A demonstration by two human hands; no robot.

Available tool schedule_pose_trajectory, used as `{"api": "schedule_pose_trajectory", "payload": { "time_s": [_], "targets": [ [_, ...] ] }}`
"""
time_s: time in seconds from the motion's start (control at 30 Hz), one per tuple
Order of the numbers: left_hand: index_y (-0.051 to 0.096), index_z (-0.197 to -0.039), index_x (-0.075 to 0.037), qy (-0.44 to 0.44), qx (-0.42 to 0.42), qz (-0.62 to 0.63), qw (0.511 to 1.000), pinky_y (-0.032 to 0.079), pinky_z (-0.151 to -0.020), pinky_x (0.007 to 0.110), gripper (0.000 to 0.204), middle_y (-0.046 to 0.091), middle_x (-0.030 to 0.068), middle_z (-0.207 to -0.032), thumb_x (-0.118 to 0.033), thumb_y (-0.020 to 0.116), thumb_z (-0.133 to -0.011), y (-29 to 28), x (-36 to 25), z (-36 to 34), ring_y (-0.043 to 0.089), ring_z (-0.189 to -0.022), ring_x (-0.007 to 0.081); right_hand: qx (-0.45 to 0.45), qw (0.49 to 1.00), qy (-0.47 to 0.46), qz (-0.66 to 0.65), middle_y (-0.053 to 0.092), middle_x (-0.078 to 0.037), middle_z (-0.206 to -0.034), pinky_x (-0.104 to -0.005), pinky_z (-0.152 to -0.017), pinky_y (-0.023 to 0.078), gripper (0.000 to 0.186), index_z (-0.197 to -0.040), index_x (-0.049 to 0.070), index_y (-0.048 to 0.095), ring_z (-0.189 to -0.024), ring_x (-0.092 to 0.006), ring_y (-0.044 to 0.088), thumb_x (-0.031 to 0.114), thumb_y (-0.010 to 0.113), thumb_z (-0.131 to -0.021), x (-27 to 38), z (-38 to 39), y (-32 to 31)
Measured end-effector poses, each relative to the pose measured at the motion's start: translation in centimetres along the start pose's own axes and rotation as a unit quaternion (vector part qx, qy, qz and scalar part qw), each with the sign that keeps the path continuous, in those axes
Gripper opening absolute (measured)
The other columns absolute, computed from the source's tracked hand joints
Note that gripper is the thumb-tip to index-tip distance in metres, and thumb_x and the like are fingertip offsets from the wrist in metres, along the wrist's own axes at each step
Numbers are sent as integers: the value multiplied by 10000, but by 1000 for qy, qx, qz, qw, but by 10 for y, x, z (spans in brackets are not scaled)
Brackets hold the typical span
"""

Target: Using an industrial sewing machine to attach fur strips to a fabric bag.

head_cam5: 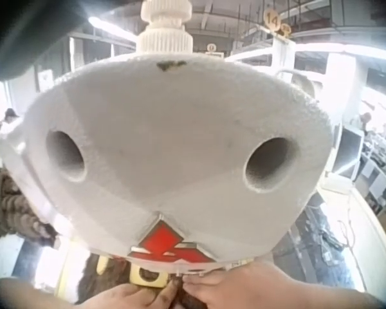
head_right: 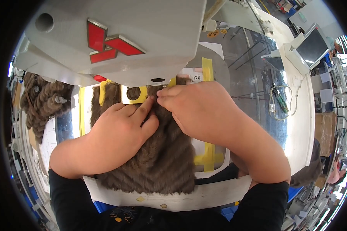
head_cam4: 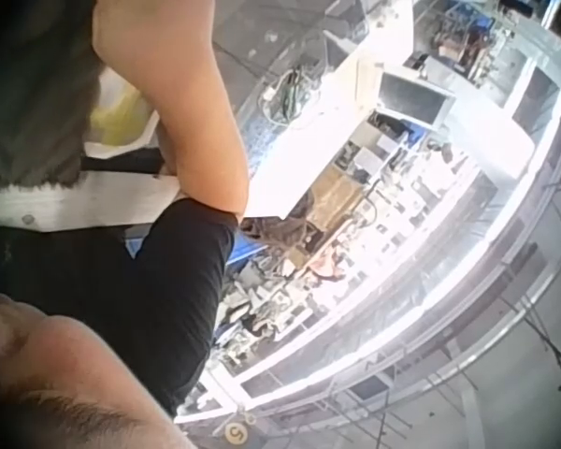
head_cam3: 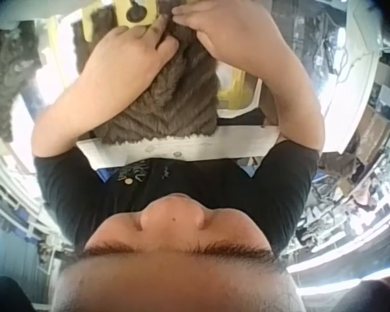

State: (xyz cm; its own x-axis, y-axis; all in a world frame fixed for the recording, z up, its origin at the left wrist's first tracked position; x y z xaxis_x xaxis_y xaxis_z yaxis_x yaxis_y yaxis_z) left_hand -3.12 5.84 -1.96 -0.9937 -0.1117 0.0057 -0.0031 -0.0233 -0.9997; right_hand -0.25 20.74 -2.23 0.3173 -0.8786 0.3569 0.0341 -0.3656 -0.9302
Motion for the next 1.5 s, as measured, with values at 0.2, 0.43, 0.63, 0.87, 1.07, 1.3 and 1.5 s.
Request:
{"api": "schedule_pose_trajectory", "payload": {
  "time_s": [0.2,0.43,0.63,0.87,1.07,1.3,1.5],
  "targets": [
    [602,-1132,5,8,-20,16,1000,537,-811,338,353,620,265,-1368,-129,618,-806,2,-2,-4,685,-926,233,-22,1000,9,17,768,-25,-1147,-396,-741,594,272,-1062,79,782,-963,-258,732,71,589,-870,-4,1,-7],
    [600,-1173,14,8,-26,20,999,535,-809,337,382,613,262,-1382,-129,610,-818,2,-5,-3,685,-922,226,-36,999,14,19,773,-32,-1141,-379,-755,599,281,-1059,91,794,-990,-229,738,70,583,-875,-5,6,-10],
    [602,-1184,18,6,-2,12,1000,543,-808,336,393,610,270,-1386,-131,607,-821,3,-4,-3,688,-911,227,-24,999,21,16,768,-23,-1166,-371,-744,599,300,-1094,101,787,-987,-220,739,74,580,-878,-7,5,-4],
    [642,-1153,42,15,-31,-27,999,561,-774,314,406,665,267,-1316,-145,647,-793,-8,-2,-3,701,-865,217,-29,999,18,36,764,-10,-1180,-368,-746,602,311,-1102,107,788,-1001,-214,736,71,575,-877,-2,1,-11],
    [594,-1166,37,-8,-2,-38,999,530,-812,344,363,588,288,-1414,-131,586,-844,-9,-7,6,684,-933,242,-35,998,5,47,756,-23,-1200,-382,-798,602,329,-1106,104,787,-1047,-230,724,54,564,-869,-1,2,-4],
    [658,-854,-88,-55,6,113,992,470,-891,388,188,669,62,-909,-263,692,-915,-14,-17,31,643,-939,276,96,987,98,87,722,-27,-1287,-403,-898,584,375,-1218,119,745,-1143,-262,688,99,590,-877,4,8,-7],
    [650,-927,-89,0,-141,124,982,422,-975,431,296,631,67,-942,-379,708,-922,-15,-42,34,607,-1088,252,23,991,-102,-89,679,-69,-1095,-453,-777,574,292,-1109,90,661,-944,-329,693,101,606,-822,49,61,-10]
  ]
}}
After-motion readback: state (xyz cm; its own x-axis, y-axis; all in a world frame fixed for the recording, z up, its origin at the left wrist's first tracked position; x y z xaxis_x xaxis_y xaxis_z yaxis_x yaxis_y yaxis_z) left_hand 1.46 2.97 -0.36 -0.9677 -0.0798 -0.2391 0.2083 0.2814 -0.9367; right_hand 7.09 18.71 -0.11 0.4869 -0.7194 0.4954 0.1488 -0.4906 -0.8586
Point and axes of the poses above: each hand's wrist, its own z-axis away from the middle knuckle, its own y-axis out of the palm, x = y × z, the point moved 6 cm from there along -z, towards the middle knuckle
